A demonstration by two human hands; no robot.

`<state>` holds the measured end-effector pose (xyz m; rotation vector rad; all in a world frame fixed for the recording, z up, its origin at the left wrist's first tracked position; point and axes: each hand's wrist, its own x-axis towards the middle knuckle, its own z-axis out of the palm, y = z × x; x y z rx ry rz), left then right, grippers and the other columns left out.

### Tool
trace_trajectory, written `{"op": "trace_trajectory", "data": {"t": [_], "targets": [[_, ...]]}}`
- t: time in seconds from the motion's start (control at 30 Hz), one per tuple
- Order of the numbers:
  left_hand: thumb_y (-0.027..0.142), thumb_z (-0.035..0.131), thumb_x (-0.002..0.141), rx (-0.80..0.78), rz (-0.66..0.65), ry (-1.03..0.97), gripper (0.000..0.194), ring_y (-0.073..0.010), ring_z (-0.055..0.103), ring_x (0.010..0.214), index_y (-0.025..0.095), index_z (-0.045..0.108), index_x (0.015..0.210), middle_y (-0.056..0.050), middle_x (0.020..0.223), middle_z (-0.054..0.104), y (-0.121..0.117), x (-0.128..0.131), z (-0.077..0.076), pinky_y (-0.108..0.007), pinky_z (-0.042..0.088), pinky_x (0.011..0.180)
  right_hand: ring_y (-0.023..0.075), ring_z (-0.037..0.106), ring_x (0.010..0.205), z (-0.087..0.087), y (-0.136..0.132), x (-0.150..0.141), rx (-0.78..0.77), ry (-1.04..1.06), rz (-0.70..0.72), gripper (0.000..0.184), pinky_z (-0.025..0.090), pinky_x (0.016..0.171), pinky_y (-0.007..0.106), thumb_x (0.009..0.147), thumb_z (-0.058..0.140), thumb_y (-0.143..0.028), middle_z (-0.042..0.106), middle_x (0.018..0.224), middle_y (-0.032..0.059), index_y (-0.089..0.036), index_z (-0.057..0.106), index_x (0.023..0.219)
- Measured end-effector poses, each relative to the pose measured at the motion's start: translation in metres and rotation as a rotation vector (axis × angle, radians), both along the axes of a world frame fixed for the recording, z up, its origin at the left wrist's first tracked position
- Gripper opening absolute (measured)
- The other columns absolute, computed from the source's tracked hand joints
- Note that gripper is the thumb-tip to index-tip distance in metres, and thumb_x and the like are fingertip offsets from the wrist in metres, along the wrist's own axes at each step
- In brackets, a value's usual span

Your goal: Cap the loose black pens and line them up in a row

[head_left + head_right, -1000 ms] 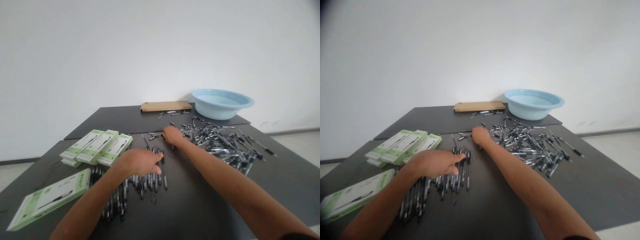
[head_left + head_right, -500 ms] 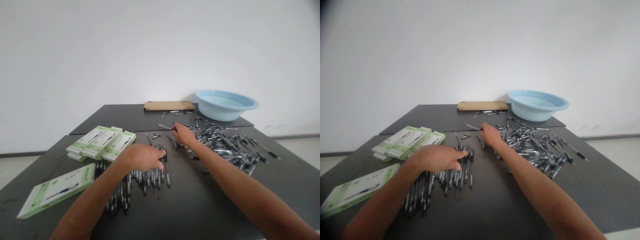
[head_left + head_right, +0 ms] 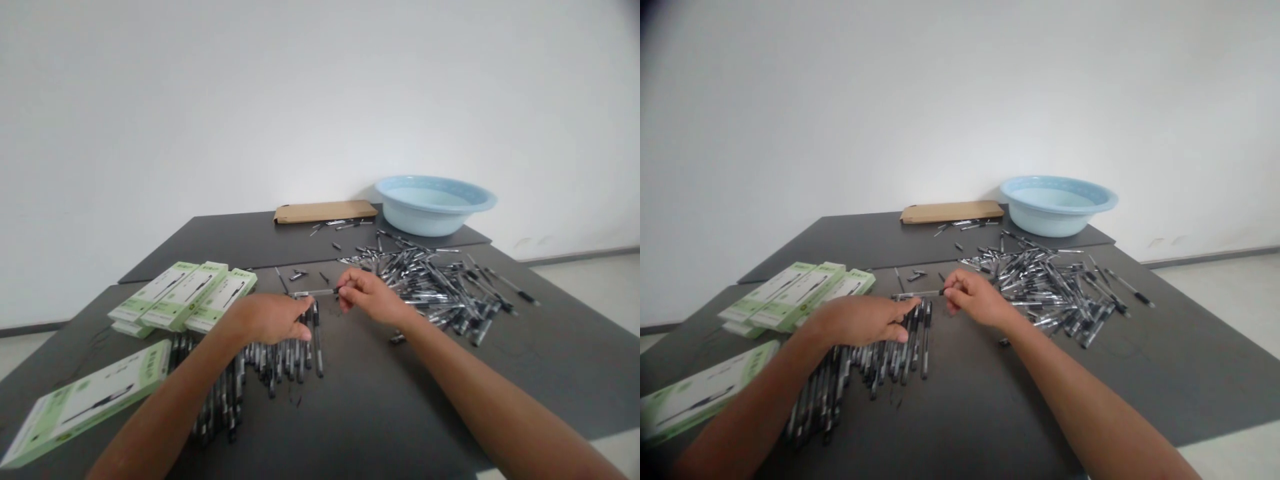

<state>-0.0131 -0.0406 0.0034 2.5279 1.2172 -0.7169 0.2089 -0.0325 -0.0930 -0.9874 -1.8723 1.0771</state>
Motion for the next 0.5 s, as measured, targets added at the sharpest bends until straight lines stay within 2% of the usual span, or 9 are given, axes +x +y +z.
{"op": "trace_trajectory", "data": {"t": [0.07, 0.13, 0.23, 0.3, 0.4, 0.5], "targets": [[0.049, 0.045, 0.09, 0.004, 0.014, 0.01, 0.074, -0.0326, 0.052, 0.119, 0.01, 0.021, 0.149, -0.022, 0.135, 0.05, 0.001, 0.001, -0.002, -0.039, 0.044, 0.092, 0.0121, 0.058, 0.061, 0.0, -0.002, -0.004, 0.047, -0.084, -0.013, 0.005, 0.043, 0.061, 0.024, 0.087, 0.05, -0.024, 0.061, 0.065, -0.0026, -0.019, 0.05, 0.087], [0.051, 0.044, 0.09, 0.007, 0.021, 0.013, 0.076, -0.0322, 0.049, 0.122, 0.01, 0.017, 0.149, -0.022, 0.139, 0.046, 0.001, 0.001, -0.003, -0.039, 0.041, 0.095, 0.0117, 0.056, 0.062, -0.001, -0.001, -0.005, 0.112, -0.128, -0.098, 0.003, 0.042, 0.061, 0.024, 0.086, 0.05, -0.02, 0.059, 0.067, -0.0033, -0.019, 0.051, 0.088], [0.051, 0.042, 0.09, -0.013, 0.016, 0.005, 0.078, -0.0316, 0.049, 0.122, 0.011, 0.013, 0.15, -0.022, 0.139, 0.045, 0.0, 0.001, -0.002, -0.039, 0.041, 0.096, 0.0112, 0.054, 0.062, -0.002, 0.005, 0.0, 0.152, -0.114, -0.223, 0.006, 0.041, 0.061, 0.023, 0.085, 0.048, -0.016, 0.056, 0.066, -0.0043, -0.018, 0.052, 0.09], [0.051, 0.042, 0.09, -0.032, 0.021, -0.005, 0.079, -0.0315, 0.051, 0.121, 0.01, 0.01, 0.15, -0.022, 0.138, 0.047, -0.001, 0.0, -0.001, -0.038, 0.041, 0.095, 0.0108, 0.053, 0.061, -0.001, 0.008, 0.002, 0.137, -0.067, -0.256, 0.007, 0.041, 0.061, 0.023, 0.084, 0.049, -0.015, 0.055, 0.065, -0.0043, -0.018, 0.053, 0.089], [0.052, 0.043, 0.09, -0.026, 0.027, -0.033, 0.081, -0.0305, 0.048, 0.123, 0.009, 0.009, 0.15, -0.023, 0.141, 0.043, -0.001, 0.002, 0.0, -0.037, 0.04, 0.096, 0.01, 0.053, 0.055, 0.004, 0.003, -0.002, 0.048, 0.071, -0.179, 0.004, 0.041, 0.055, 0.022, 0.083, 0.053, -0.018, 0.054, 0.062, -0.0047, -0.017, 0.052, 0.088], [0.052, 0.047, 0.088, -0.009, 0.02, -0.066, 0.082, -0.0295, 0.052, 0.12, 0.009, 0.012, 0.149, -0.023, 0.138, 0.047, -0.004, 0.008, 0.0, -0.035, 0.044, 0.092, 0.0108, 0.057, 0.054, 0.011, -0.011, -0.017, -0.092, 0.248, 0.018, 0.012, 0.045, 0.054, 0.022, 0.086, 0.056, -0.028, 0.059, 0.062, -0.0031, -0.017, 0.051, 0.088]]}}
